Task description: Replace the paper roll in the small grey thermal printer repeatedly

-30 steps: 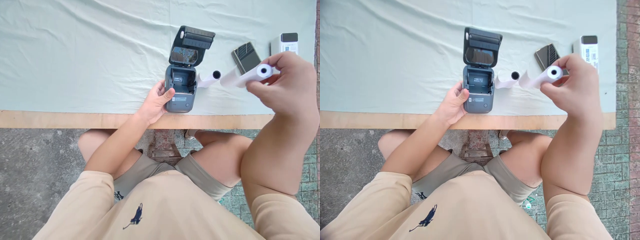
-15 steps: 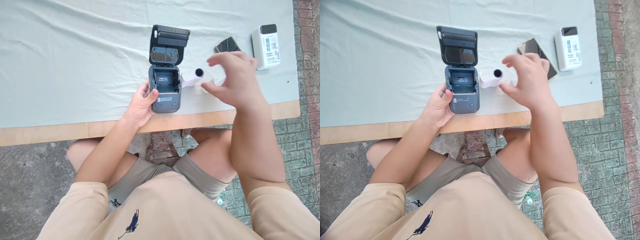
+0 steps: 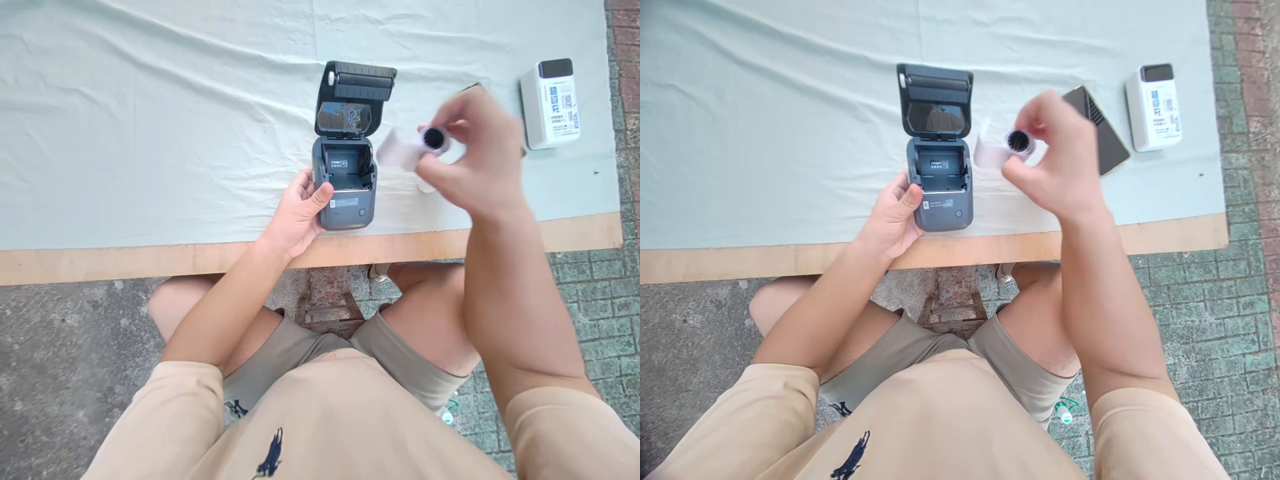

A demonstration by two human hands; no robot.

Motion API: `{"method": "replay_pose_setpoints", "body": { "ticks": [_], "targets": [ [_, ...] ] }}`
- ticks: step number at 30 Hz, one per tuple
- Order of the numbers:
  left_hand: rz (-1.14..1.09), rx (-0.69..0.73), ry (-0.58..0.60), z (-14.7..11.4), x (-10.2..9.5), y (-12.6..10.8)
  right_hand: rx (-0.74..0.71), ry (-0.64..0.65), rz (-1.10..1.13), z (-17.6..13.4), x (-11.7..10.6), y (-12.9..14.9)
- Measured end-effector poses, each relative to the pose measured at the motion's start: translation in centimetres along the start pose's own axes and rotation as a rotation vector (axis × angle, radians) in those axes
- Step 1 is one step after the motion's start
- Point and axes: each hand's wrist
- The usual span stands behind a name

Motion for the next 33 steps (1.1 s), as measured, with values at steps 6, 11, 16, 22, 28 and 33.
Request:
{"method": "replay_pose_setpoints", "body": {
  "ticks": [6,11,16,22,28,33],
  "targets": [
    [0.012,0.009,-0.011,0.1,0.2,0.2,-0.334,0.284,0.571,-0.6,0.5,4.1],
    [-0.005,0.033,-0.027,-0.1,0.7,0.3,-0.209,0.392,0.177,0.9,3.5,5.6],
    [-0.004,0.005,-0.015,-0.4,0.8,0.4,-0.145,0.405,-0.211,1.6,4.3,5.6],
    [-0.018,0.009,-0.002,-0.4,0.8,0.3,-0.157,0.450,-0.325,2.0,4.7,5.4],
    [-0.037,0.016,0.001,-0.2,0.5,0.2,-0.277,0.356,-0.319,0.2,4.4,4.8],
    [-0.025,0.034,0.033,-0.1,0.2,0.4,-0.398,0.329,-0.296,-1.9,5.2,3.1]
  ]
}}
Point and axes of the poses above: each hand's wrist, its own z-axis towards the middle knuckle, its own x-axis out of the palm, y = z × x, and after that the axes turned 9 degrees about y, right-handed
